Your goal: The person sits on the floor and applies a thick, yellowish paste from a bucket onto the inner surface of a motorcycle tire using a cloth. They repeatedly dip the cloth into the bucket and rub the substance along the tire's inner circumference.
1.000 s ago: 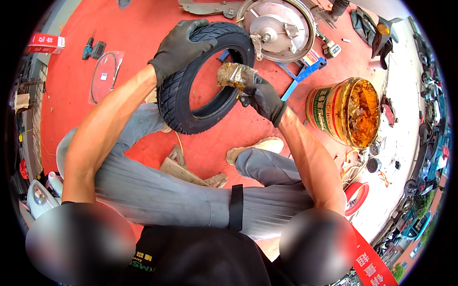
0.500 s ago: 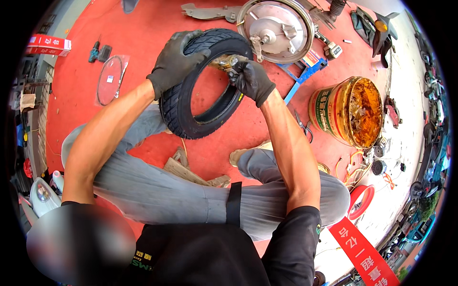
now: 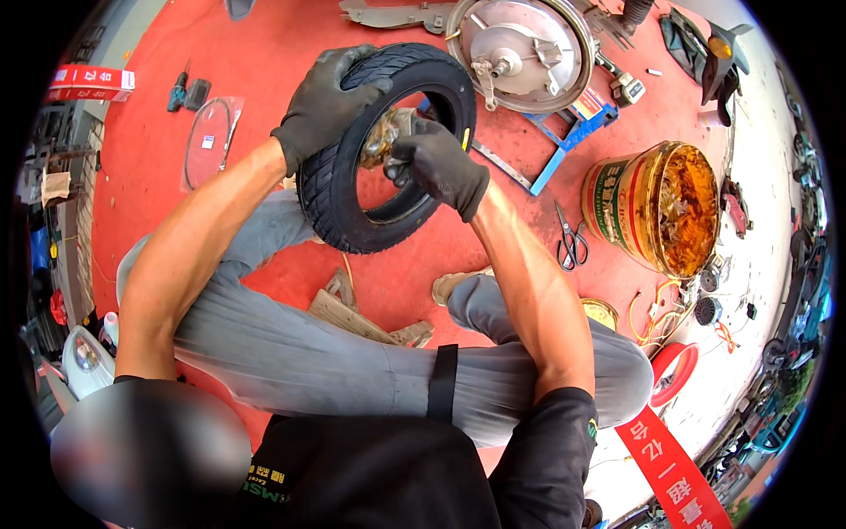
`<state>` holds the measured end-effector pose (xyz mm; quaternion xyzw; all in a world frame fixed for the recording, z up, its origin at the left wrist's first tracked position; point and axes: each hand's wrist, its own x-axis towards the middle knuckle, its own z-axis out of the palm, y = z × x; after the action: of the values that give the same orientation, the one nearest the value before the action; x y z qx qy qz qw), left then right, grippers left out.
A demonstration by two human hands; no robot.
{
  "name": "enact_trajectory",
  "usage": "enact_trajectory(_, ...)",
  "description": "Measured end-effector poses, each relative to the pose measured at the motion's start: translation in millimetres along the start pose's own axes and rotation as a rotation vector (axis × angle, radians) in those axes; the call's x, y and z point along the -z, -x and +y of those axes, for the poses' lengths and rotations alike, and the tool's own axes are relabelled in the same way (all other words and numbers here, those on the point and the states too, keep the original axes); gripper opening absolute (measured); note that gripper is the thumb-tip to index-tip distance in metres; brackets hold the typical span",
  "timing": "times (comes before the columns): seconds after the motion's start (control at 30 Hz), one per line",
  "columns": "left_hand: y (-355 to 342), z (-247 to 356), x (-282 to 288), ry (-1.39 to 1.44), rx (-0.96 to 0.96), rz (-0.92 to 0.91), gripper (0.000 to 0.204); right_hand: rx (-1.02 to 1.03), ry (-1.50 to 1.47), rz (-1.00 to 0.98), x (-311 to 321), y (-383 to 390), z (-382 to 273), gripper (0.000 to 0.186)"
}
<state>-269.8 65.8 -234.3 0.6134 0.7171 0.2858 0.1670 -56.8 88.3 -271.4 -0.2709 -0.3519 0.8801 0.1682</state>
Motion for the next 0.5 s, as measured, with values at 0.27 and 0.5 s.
enact_trajectory(0.27,11,8,1,0.018,-0.093,0.024,0.066,-0.110,-0.567,0.054,105,-29,-6,0.019)
enact_trajectory(0.5,-1,-4,1,0.006,-0.017,0.017,0.071,-0.036,0.031,0.006,2,-3,-9,0.024)
